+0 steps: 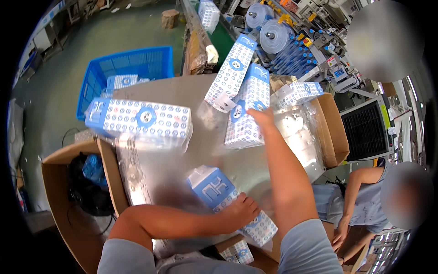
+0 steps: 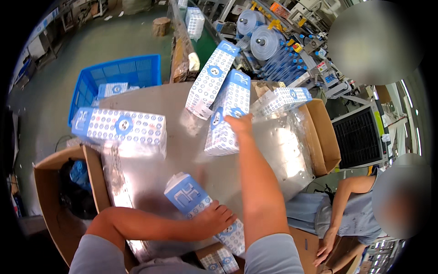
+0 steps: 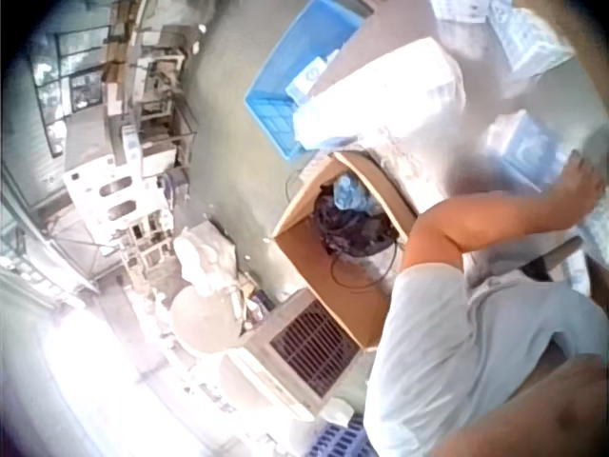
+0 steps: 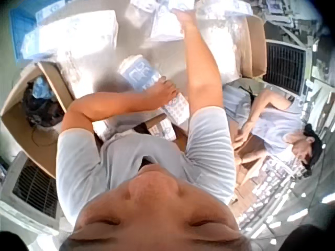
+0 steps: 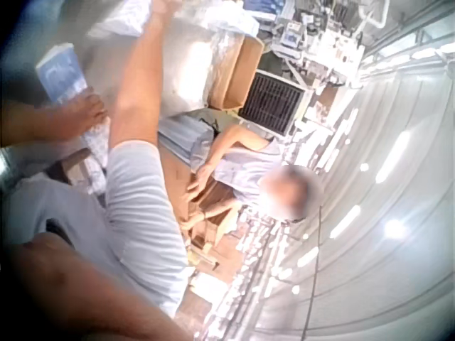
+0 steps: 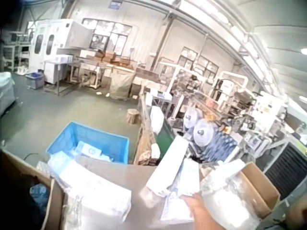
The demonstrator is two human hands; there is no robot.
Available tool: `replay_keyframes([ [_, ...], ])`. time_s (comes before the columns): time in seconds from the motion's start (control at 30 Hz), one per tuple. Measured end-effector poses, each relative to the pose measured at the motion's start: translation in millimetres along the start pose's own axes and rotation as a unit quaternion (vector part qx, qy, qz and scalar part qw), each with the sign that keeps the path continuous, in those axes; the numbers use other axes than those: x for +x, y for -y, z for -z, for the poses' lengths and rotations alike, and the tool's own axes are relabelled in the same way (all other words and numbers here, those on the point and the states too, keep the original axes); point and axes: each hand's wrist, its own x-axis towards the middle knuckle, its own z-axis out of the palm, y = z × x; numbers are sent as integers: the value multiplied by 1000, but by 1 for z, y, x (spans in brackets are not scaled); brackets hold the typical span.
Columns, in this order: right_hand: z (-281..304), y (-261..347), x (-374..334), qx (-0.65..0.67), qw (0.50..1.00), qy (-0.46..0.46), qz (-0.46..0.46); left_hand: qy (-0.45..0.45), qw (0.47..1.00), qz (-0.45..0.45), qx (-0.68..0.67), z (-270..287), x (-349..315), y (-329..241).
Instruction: The person assembles cardboard boxes and places bubble wrap and small product boxes inside. They fold the flaps and seal the boxes with tape, then move the sealed boxes onto a conveyor belt.
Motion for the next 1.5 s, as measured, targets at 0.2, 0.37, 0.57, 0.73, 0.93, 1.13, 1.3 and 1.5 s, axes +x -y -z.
replay_keyframes([
  [0.2, 129, -26, -164, 186, 976, 106, 29, -60, 993, -98, 38, -4, 12, -92],
  [0.37, 257, -22, -317, 57, 966, 14, 253, -107, 973, -143, 149, 42, 32, -163],
  [0.57, 394, -72, -472, 94, 954, -123, 257, -16, 971, -220, -97, 12, 47, -281],
  [0.73, 440, -147, -585, 110, 971, -149, 152, 280, 915, -217, -193, -127, 13, -285],
  [0.93, 415, -209, -673, 221, 967, -101, 75, 481, 832, -266, -76, -221, 43, -289],
  [1.13, 333, -270, -607, -484, 862, -46, 147, 498, 846, -173, -77, -267, 55, -310],
  [1.3, 246, -342, -541, -534, 836, 103, -67, 619, 766, -127, -122, -223, 42, -282],
  [1.5, 229, -389, -493, -585, 728, 309, -181, 105, 877, 284, -373, -49, -59, -132],
])
